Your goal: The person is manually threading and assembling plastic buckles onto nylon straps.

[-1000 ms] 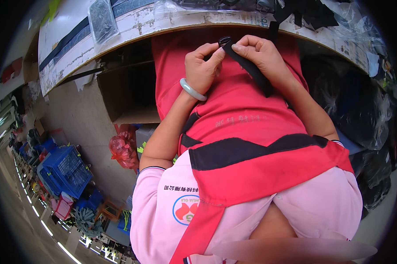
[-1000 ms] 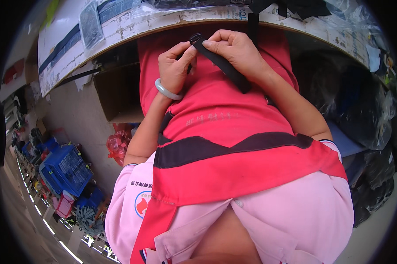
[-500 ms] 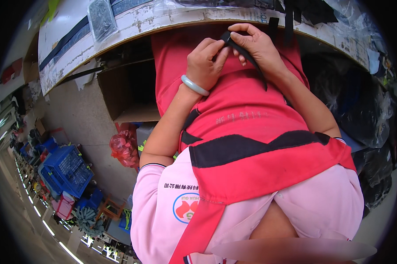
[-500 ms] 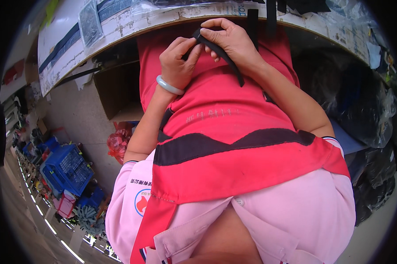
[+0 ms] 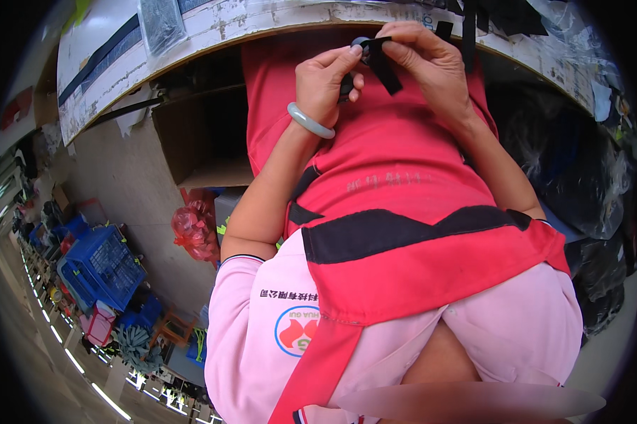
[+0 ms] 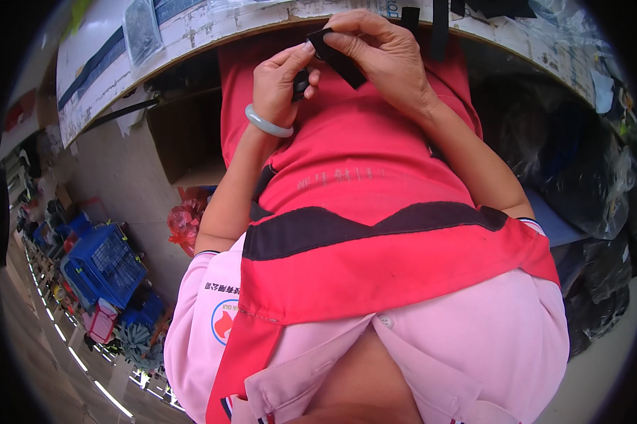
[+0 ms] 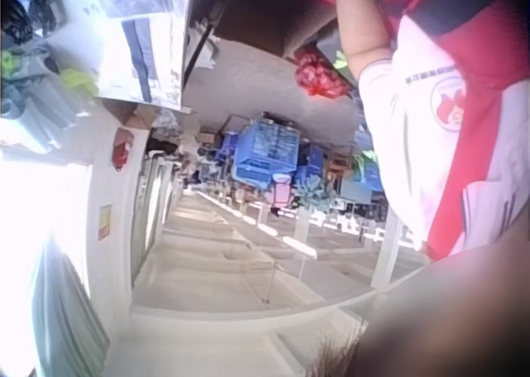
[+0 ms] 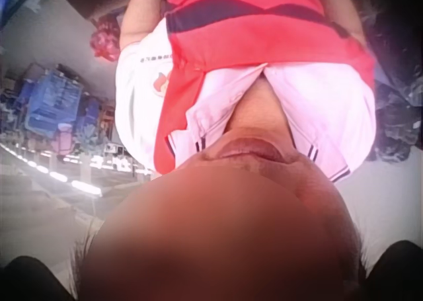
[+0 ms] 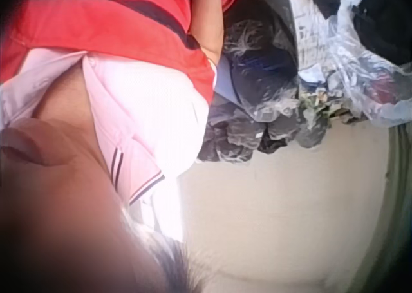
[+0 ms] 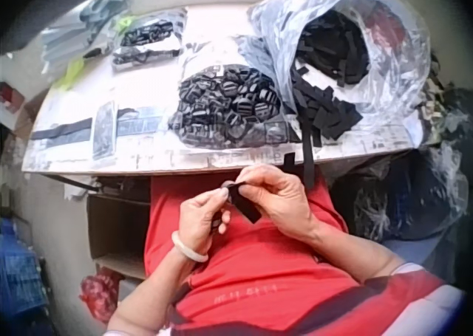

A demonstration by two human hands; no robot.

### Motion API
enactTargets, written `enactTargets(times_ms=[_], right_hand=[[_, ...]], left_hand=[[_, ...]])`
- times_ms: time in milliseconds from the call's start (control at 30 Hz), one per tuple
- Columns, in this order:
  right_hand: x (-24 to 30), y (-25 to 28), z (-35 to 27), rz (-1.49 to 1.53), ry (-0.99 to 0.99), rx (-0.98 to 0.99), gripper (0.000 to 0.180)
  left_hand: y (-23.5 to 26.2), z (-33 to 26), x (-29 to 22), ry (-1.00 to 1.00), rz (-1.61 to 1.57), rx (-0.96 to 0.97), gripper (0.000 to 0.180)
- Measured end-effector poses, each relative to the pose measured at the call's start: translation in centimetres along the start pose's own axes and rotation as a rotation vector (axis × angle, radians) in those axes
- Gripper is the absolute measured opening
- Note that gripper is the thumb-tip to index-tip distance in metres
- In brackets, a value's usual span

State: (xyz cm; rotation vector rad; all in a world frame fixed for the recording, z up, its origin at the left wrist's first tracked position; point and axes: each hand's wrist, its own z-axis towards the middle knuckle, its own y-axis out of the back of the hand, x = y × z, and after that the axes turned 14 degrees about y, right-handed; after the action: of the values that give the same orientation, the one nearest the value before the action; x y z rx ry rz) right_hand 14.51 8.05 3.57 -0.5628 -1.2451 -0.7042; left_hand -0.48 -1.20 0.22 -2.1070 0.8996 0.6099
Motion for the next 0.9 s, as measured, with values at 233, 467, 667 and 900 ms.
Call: enactTargets(times_ms=[233, 467, 667, 900], right_hand=[[0.9, 0.3, 0.3, -0.026, -0.128, -0.004, 0.016], [-0.3, 0.0, 0.0, 0.001, -0.271, -0.004, 0.024], [0.1, 0.8, 0.7, 0.129, -0.347, 0.049, 0.025], [-1.2, 2.6, 0.6, 0.039, -0.334, 0.256, 0.024]], left_hand=[[0.0, -0.4, -0.1, -0.209, 0.158, -0.100, 0.021], [-0.6, -0.7, 0.7, -0.327, 0.265, -0.104, 0.019], [0.7, -0.6, 0.8, -0.496, 0.291, -0.016, 0.018], [0.7, -1.2, 0.9, -0.593, 0.466, 0.056, 0.018]])
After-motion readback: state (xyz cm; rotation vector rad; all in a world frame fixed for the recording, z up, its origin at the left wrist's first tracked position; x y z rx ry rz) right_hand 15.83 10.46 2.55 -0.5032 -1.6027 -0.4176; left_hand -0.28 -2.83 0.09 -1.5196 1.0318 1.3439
